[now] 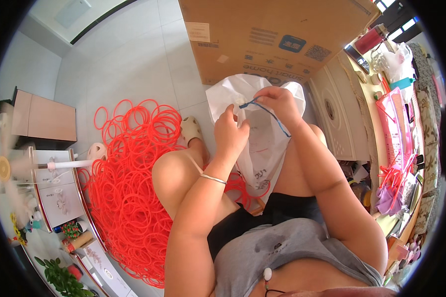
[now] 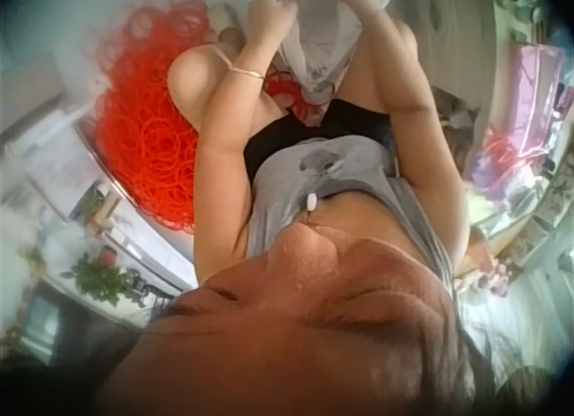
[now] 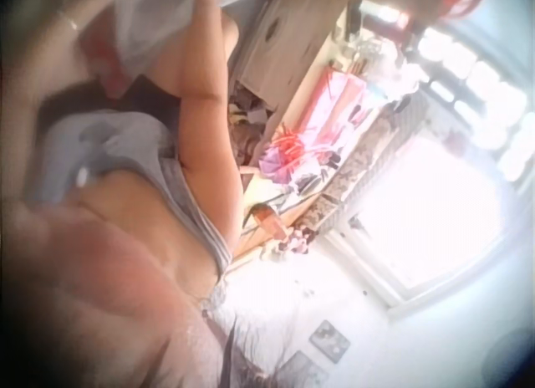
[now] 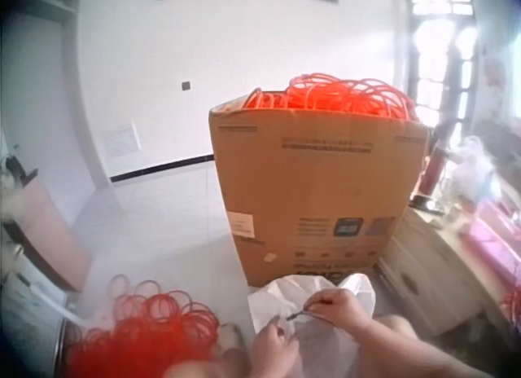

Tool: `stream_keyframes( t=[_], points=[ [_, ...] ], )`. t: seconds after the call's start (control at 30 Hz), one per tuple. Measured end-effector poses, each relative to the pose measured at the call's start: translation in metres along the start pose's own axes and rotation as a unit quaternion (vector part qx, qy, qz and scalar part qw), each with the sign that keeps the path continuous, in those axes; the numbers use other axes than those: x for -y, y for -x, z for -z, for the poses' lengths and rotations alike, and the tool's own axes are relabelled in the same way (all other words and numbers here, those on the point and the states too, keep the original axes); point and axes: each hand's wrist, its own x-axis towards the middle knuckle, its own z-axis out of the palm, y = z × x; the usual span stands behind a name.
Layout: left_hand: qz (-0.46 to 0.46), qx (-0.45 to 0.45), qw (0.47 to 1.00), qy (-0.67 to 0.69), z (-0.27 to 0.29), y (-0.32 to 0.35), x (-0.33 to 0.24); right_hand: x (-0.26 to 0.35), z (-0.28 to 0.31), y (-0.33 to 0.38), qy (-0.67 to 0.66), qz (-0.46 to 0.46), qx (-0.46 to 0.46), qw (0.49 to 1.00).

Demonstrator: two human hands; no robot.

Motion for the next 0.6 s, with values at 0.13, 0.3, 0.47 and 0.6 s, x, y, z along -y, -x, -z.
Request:
stream_keyframes(
  t=[0.13,0.3,0.47,0.6],
  points=[
    [-0.028,-0.037,0.994,0.096,-0.01,0.005,-0.01,-0.003,0.016,-0.004,-0.197,-0.034,0.01,0.98],
    [-0.041,-0.046,0.973,0.221,-0.009,0.006,-0.018,-0.004,0.024,-0.005,-0.271,-0.06,0.028,0.96],
    [0.032,0.03,0.979,0.198,0.006,0.001,-0.025,-0.005,0.031,0.0,-0.186,0.044,0.073,0.979],
    [0.033,-0.008,0.98,0.195,0.007,0.002,-0.021,0.029,0.017,0.023,0.049,0.224,-0.012,0.973]
  ],
)
